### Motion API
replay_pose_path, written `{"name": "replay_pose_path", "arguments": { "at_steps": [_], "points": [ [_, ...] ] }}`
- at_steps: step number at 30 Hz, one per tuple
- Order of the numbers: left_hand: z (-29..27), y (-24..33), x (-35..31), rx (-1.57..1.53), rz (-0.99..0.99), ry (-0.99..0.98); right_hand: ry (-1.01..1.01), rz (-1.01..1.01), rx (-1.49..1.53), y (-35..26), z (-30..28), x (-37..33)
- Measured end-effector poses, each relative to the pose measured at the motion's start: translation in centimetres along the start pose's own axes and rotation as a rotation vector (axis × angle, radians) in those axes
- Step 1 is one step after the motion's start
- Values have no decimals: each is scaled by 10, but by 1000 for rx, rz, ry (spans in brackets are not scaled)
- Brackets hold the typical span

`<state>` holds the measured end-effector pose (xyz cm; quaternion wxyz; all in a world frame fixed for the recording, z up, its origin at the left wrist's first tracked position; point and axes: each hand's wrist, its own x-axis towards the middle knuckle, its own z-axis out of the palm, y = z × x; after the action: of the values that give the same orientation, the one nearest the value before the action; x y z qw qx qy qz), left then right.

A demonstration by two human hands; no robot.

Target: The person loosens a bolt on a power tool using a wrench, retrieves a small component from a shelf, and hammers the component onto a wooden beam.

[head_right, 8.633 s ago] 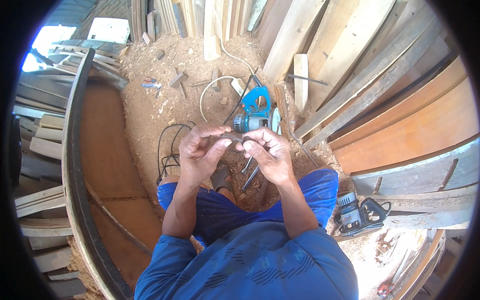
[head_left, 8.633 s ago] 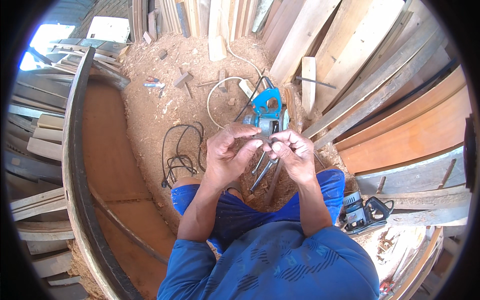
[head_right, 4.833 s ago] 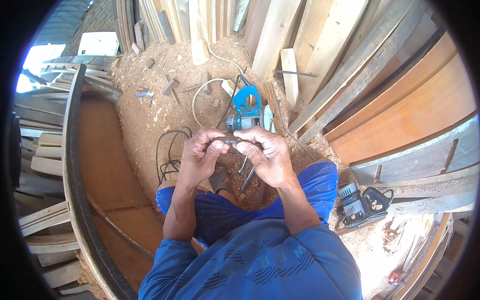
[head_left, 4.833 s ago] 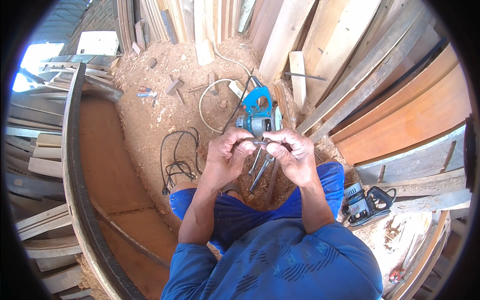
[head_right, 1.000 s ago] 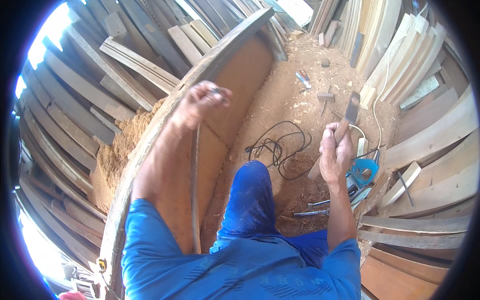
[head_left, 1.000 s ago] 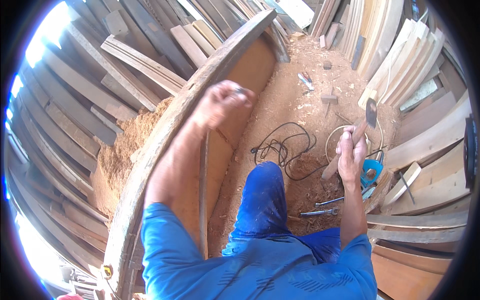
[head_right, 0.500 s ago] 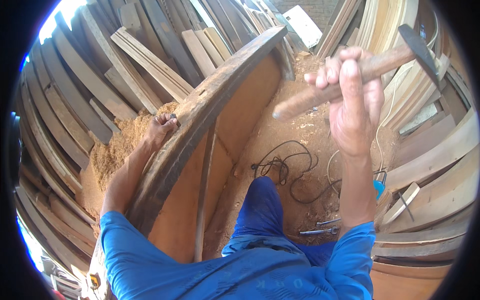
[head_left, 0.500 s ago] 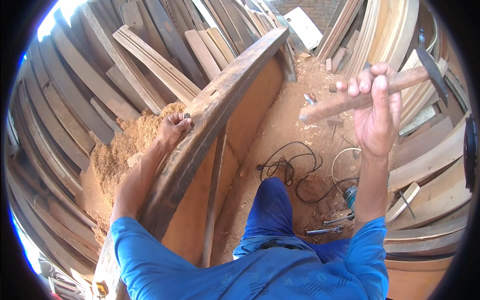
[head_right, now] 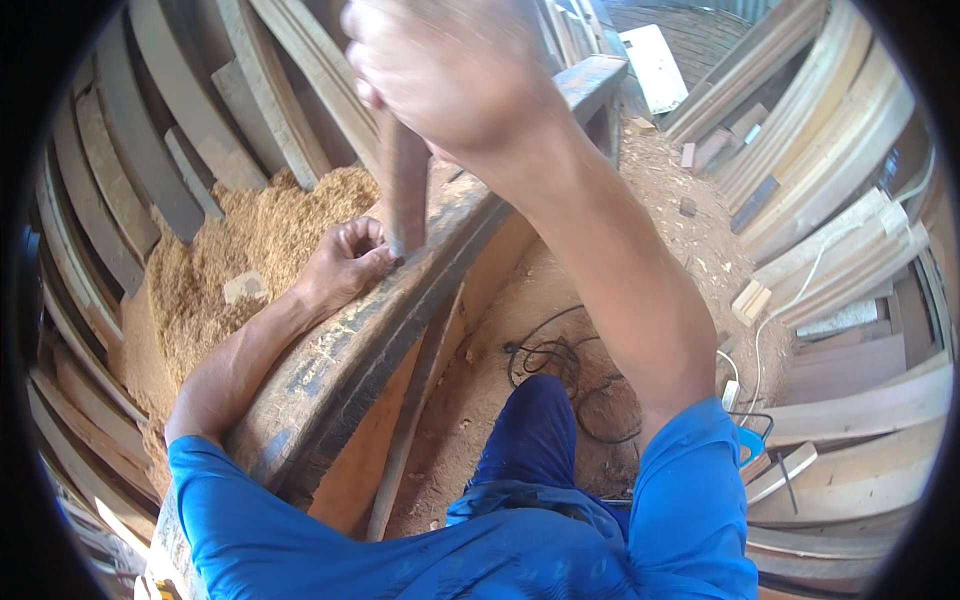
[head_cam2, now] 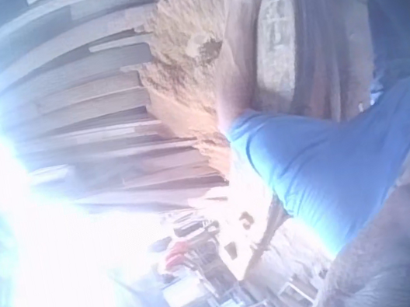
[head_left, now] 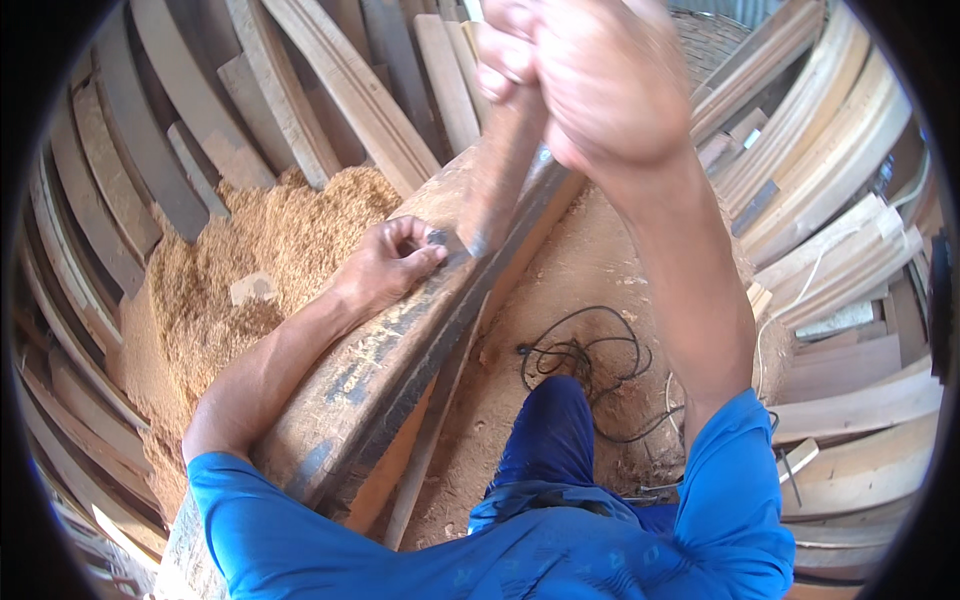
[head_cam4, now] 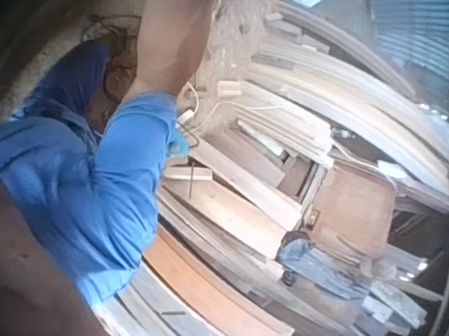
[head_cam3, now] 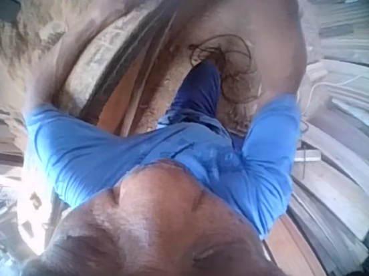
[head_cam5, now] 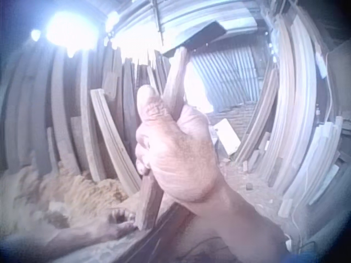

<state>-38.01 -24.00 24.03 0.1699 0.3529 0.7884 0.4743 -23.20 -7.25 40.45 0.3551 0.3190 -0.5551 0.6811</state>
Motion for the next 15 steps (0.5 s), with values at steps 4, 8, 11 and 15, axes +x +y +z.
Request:
{"name": "replay_pose_path", "arguments": {
  "at_steps": [4,8,11,15],
  "points": [
    [2,-2,3,-16,52,7,-33,-19,-101,53,24,46],
    [1,5,2,5,-4,10,43,-446,-636,119,12,50],
    [-2,11,-3,50,-10,-4,301,-449,-558,129,8,51],
    [-2,-5,3,-20,35,-19,32,26,-45,89,11,58]
  ]
}}
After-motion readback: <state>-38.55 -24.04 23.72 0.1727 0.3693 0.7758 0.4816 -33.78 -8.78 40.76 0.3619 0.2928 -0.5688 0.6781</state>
